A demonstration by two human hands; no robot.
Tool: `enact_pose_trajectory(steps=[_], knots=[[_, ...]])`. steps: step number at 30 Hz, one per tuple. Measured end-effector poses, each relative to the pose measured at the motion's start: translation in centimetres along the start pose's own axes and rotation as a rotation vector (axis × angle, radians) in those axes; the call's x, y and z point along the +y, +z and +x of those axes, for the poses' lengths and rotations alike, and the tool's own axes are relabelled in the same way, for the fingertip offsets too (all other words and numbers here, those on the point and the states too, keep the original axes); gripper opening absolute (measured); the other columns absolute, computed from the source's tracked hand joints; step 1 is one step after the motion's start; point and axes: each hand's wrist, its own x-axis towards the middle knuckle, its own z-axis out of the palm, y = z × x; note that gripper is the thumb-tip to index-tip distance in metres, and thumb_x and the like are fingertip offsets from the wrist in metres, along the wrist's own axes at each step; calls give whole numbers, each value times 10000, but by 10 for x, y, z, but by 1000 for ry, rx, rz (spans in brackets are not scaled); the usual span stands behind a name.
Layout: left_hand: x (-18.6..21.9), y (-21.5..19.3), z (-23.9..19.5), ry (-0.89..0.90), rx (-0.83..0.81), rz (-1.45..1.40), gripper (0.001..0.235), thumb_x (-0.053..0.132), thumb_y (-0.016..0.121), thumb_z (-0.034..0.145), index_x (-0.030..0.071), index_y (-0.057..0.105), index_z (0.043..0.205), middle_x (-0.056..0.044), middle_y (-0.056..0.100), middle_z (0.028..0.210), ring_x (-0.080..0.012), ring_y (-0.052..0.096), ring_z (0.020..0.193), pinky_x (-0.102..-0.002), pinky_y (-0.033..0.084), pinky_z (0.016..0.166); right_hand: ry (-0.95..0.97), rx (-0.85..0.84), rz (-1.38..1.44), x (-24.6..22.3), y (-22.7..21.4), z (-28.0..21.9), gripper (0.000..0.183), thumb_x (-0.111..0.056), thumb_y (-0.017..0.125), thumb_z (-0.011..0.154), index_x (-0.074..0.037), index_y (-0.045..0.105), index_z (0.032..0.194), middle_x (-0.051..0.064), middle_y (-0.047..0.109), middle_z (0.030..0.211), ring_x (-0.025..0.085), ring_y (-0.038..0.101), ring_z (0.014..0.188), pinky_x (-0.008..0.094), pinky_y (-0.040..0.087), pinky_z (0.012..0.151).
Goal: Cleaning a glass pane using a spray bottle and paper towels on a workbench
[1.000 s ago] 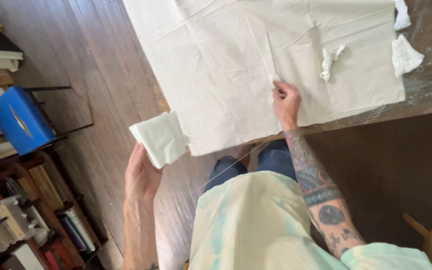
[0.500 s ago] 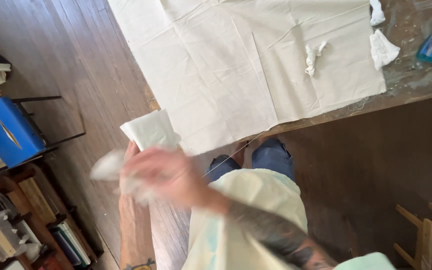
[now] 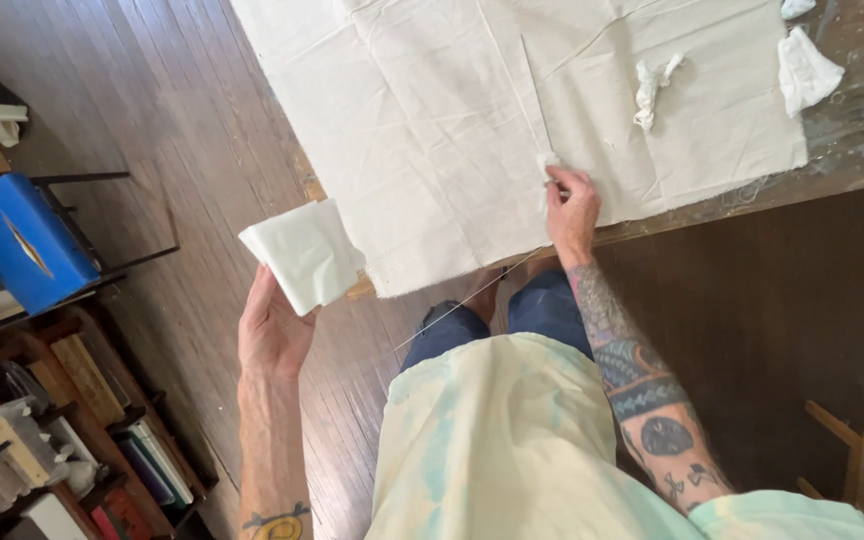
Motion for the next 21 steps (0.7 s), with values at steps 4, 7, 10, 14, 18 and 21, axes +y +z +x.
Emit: enact_pose_trajectory(steps=[4,7,10,14,18,21], knots=[[-8,-11,6,-15,-2,-11,438,282,461,1056,137,522,1465,-55,703,1280,-204,700,1091,-336,560,794,63,-86,136,-142,-1,-65,258,-17,667,956,-97,762,1182,127,672,1065,268,694,967,323,610,795],[-12,-17,10,-42,-14,-66,403,252,482,1044,147,562,1425,-52,721,1262,-214,726,1095,-366,610,800,-118,-187,209,-249,15,-127,216,-71,711,928,-95,754,1138,106,715,1088,308,712,1044,373,587,866],[-15,-17,9,-31,-52,-125,402,251,549,1043,182,576,1437,-48,709,1307,-260,716,1100,-420,596,862,-474,-219,446,-327,42,-192,215,-59,782,889,-136,782,1090,83,760,1113,239,749,1002,339,603,927],[16,44,-19,-53,2,-75,400,289,507,1026,142,590,1389,-56,689,1301,-239,678,1150,-385,565,907,-559,-558,637,-357,19,-200,289,-4,726,964,-68,666,1239,111,661,1235,250,676,1117,347,607,1007],[-1,-4,4,-41,-14,-42,350,304,502,1033,226,631,1349,1,752,1217,-169,748,1047,-321,624,782,308,-410,767,-265,-30,-114,469,50,744,798,-139,729,1227,-10,726,1124,78,668,944,192,593,817],[4,8,-2,-15,3,-28,367,291,511,1029,200,623,1366,-31,741,1245,-192,745,1080,-347,620,805,172,-73,266,-102,-32,-35,337,18,698,913,-159,753,1195,33,691,1131,163,677,1008,269,582,837]])
